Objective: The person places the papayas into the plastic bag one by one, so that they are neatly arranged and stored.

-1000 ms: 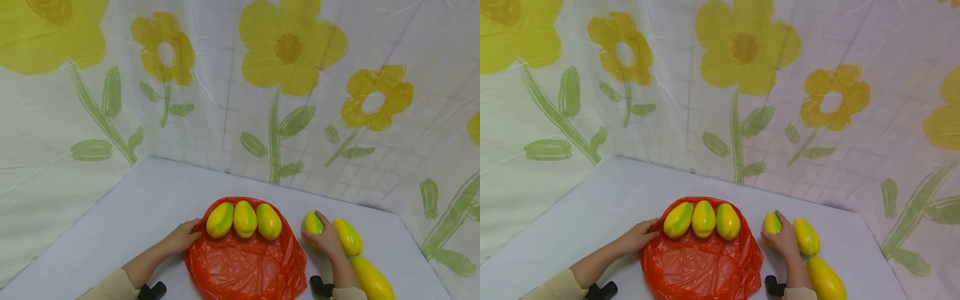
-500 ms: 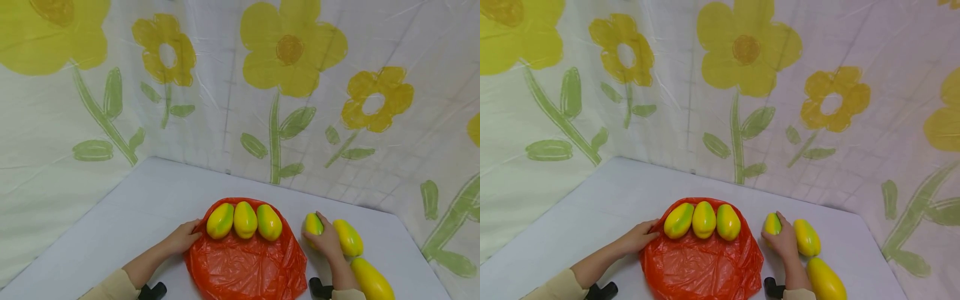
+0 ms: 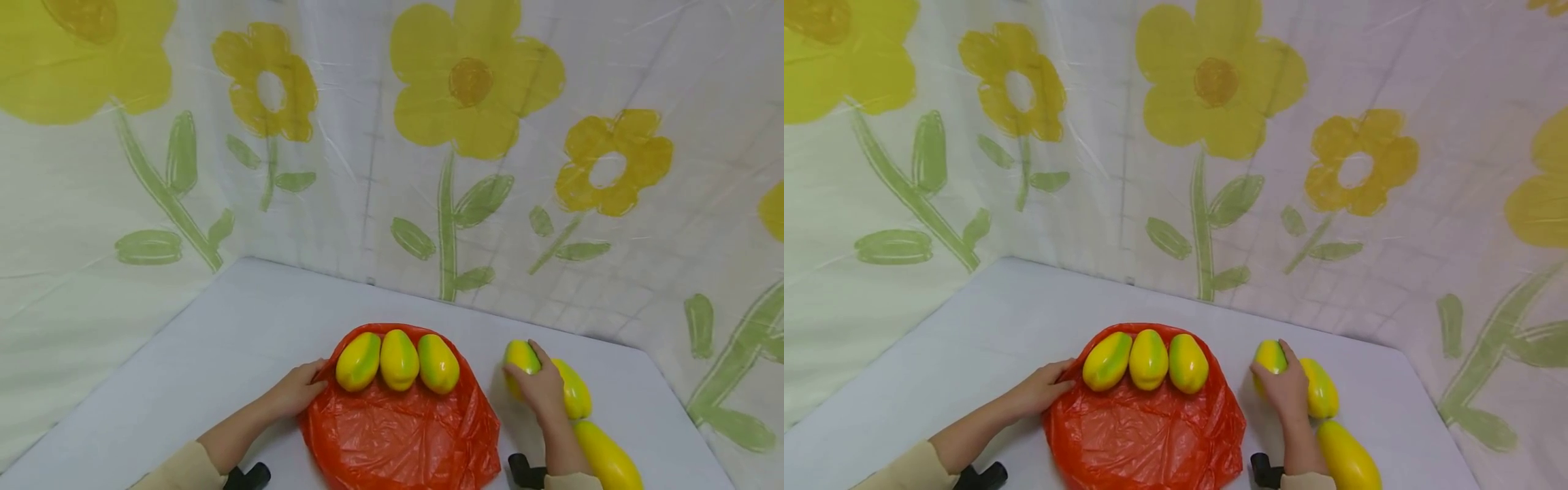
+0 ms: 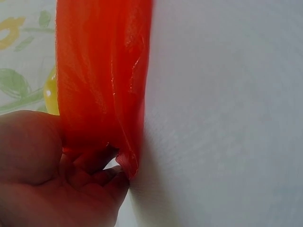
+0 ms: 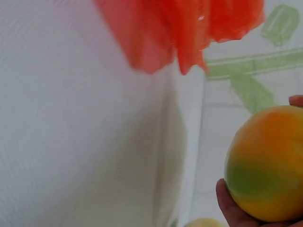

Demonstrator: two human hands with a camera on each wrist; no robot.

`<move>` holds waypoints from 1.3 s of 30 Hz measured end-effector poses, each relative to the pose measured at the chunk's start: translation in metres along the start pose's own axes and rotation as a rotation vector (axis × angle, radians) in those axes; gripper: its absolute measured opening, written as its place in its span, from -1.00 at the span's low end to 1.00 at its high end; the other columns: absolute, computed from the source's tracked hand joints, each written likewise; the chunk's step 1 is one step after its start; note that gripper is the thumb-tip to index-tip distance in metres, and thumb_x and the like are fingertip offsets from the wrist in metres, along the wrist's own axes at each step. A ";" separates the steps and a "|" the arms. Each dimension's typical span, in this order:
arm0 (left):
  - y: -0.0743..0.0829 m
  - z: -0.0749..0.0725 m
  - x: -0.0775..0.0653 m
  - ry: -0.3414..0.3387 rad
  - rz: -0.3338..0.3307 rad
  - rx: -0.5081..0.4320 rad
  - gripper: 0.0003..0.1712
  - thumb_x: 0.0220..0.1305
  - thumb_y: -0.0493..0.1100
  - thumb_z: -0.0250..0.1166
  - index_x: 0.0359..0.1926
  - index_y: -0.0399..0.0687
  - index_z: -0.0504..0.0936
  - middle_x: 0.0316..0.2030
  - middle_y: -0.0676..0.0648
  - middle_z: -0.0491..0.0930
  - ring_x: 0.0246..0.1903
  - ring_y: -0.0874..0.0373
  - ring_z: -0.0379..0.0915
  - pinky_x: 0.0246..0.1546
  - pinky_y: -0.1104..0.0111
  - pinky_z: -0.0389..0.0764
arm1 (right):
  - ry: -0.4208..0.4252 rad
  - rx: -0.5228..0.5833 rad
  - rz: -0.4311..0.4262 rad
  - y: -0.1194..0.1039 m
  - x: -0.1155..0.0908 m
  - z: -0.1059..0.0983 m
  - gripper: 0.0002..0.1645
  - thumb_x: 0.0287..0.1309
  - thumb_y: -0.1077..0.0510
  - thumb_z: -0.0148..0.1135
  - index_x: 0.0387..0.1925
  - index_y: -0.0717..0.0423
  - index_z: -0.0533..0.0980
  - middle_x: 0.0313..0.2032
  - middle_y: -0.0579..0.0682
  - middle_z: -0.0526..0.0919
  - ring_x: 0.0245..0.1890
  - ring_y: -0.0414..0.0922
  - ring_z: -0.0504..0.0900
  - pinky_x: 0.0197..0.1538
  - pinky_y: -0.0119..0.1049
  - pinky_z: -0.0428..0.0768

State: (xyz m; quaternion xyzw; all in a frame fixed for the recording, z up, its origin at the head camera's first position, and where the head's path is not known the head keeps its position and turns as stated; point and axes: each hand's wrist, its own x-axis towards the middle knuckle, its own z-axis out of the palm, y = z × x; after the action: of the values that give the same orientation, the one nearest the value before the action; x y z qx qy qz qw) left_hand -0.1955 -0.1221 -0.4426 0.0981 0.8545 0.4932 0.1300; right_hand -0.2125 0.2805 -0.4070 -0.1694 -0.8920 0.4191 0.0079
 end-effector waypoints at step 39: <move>-0.001 0.001 0.001 0.008 0.004 -0.001 -0.53 0.31 -0.31 0.04 0.23 -0.24 0.34 0.00 -0.19 0.53 -0.43 0.16 0.48 -0.37 0.35 0.67 | -0.066 0.786 0.136 -0.058 -0.076 0.025 -0.16 0.20 0.02 0.11 0.43 -0.25 -0.03 0.36 -0.04 0.02 0.18 -0.07 0.18 -0.03 -0.51 0.48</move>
State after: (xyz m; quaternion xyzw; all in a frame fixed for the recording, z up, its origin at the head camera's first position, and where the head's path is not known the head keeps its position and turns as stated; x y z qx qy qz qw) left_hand -0.1958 -0.1217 -0.4439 0.0979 0.8545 0.4944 0.1258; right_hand -0.1615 0.2046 -0.3700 -0.1984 -0.6501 0.7333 0.0160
